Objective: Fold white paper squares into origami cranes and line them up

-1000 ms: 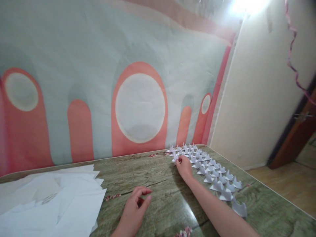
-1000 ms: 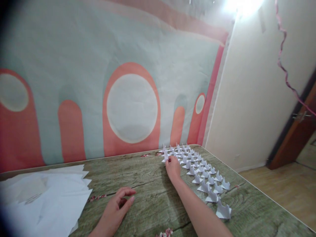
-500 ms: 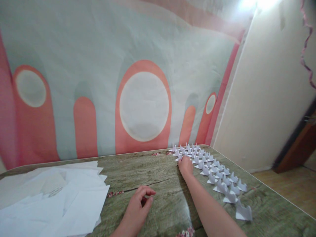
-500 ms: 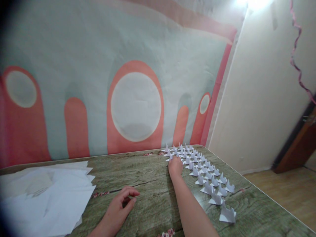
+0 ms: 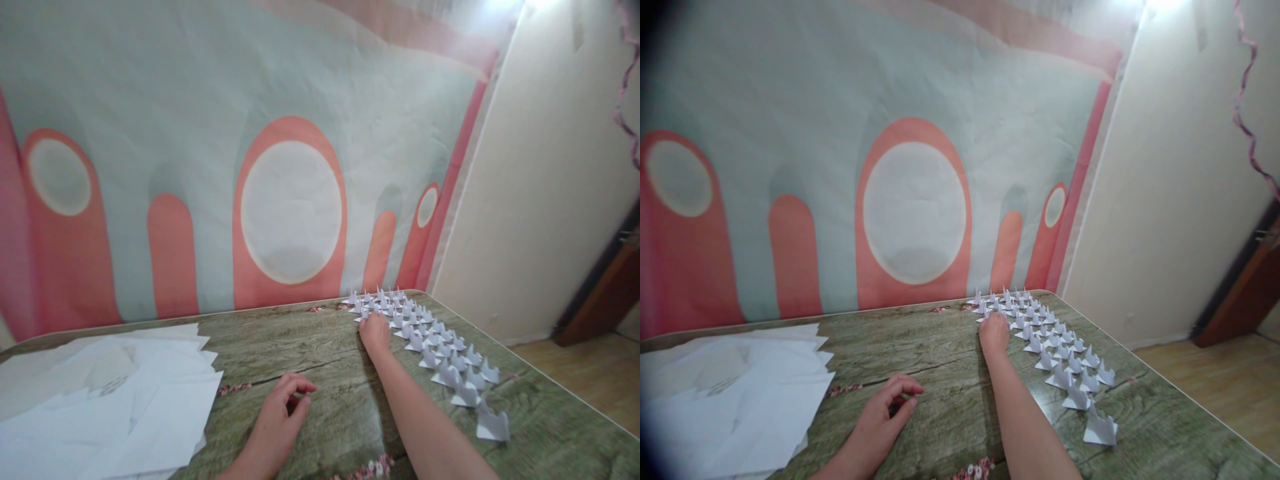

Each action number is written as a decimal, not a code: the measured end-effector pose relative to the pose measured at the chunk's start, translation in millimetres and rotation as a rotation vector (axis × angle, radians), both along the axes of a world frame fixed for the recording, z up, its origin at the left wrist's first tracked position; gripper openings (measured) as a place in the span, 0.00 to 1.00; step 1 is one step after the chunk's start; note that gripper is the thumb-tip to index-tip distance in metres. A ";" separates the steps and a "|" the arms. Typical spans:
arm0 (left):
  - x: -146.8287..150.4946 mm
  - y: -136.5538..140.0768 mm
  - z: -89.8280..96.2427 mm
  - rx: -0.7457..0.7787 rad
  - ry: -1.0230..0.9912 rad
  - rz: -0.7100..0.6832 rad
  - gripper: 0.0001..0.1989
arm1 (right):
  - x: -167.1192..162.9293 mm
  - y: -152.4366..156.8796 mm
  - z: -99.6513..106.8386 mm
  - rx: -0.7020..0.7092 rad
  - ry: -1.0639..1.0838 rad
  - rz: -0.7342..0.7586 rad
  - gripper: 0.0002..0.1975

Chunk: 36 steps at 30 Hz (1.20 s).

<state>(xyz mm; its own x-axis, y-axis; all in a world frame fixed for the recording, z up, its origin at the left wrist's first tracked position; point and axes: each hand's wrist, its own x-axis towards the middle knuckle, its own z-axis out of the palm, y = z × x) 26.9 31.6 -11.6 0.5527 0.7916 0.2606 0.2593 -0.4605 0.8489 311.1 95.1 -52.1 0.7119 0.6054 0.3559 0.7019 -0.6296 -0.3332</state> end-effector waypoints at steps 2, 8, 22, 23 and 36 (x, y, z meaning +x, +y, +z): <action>-0.2 -0.8 -0.6 0.001 -0.004 -0.005 0.09 | 0.1 -0.5 0.3 0.012 0.001 0.003 0.15; -0.7 -1.4 -2.0 -0.001 0.000 -0.007 0.09 | -0.3 -0.8 0.3 0.066 0.025 0.018 0.15; -1.4 -1.3 -1.5 0.004 -0.027 0.013 0.08 | -35.1 -30.8 31.8 0.361 0.112 0.411 0.09; -1.5 -1.3 -1.6 0.003 -0.030 0.018 0.08 | -44.8 -37.5 33.4 0.346 0.133 0.502 0.09; -37.9 19.5 8.0 0.242 0.257 0.139 0.17 | -140.8 -164.1 46.6 0.043 0.370 1.248 0.12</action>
